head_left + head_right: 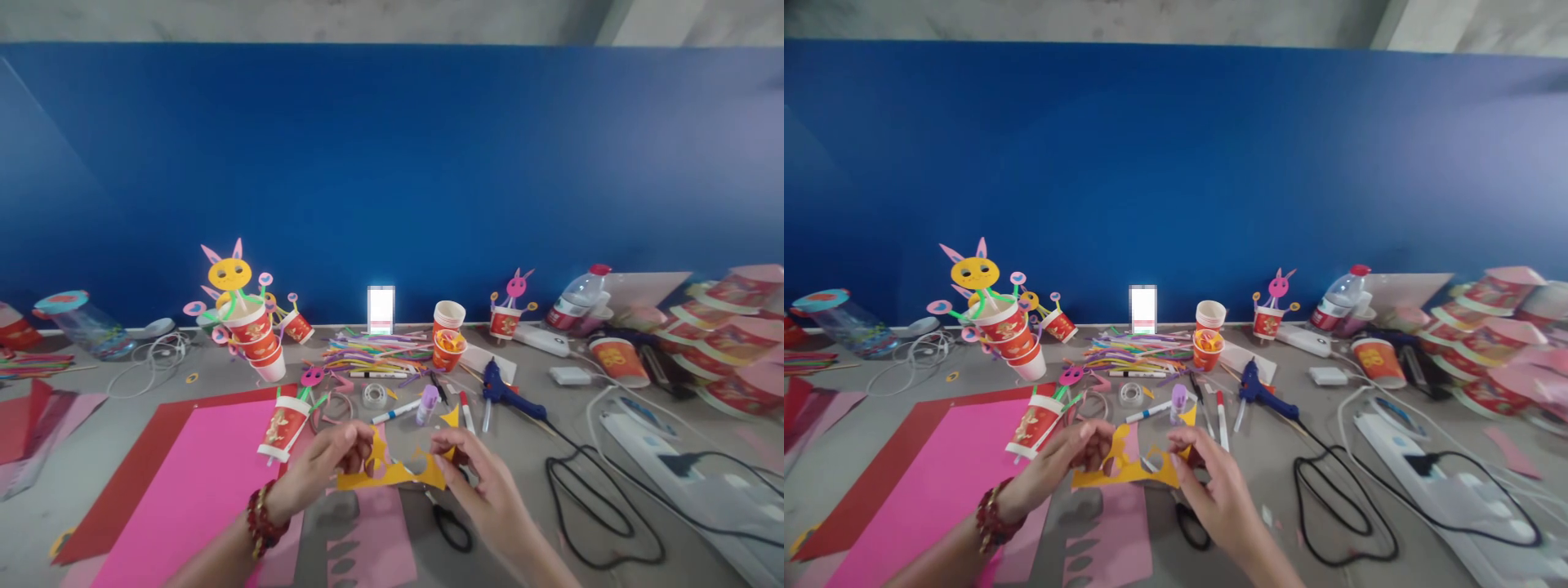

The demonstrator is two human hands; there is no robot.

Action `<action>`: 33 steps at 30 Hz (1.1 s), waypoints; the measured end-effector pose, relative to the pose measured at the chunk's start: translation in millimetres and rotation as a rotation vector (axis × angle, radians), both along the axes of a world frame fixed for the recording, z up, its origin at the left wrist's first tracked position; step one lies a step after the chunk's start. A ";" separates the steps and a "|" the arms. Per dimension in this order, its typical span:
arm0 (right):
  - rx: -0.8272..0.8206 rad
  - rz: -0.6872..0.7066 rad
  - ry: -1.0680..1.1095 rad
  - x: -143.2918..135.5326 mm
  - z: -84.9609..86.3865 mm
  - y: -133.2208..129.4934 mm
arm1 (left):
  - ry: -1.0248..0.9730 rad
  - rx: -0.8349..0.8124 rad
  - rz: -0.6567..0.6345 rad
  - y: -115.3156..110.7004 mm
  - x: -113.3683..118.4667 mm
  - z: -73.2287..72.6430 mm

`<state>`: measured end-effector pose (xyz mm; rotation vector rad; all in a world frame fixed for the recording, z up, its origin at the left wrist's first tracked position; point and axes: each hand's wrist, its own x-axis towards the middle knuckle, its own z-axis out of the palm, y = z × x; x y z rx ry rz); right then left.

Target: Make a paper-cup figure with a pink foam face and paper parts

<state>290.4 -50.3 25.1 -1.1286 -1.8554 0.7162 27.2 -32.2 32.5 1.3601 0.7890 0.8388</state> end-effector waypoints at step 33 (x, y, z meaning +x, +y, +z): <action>-0.156 0.042 0.108 -8.9 -7.3 16.4 | -0.027 0.119 0.447 12.1 -11.1 -10.8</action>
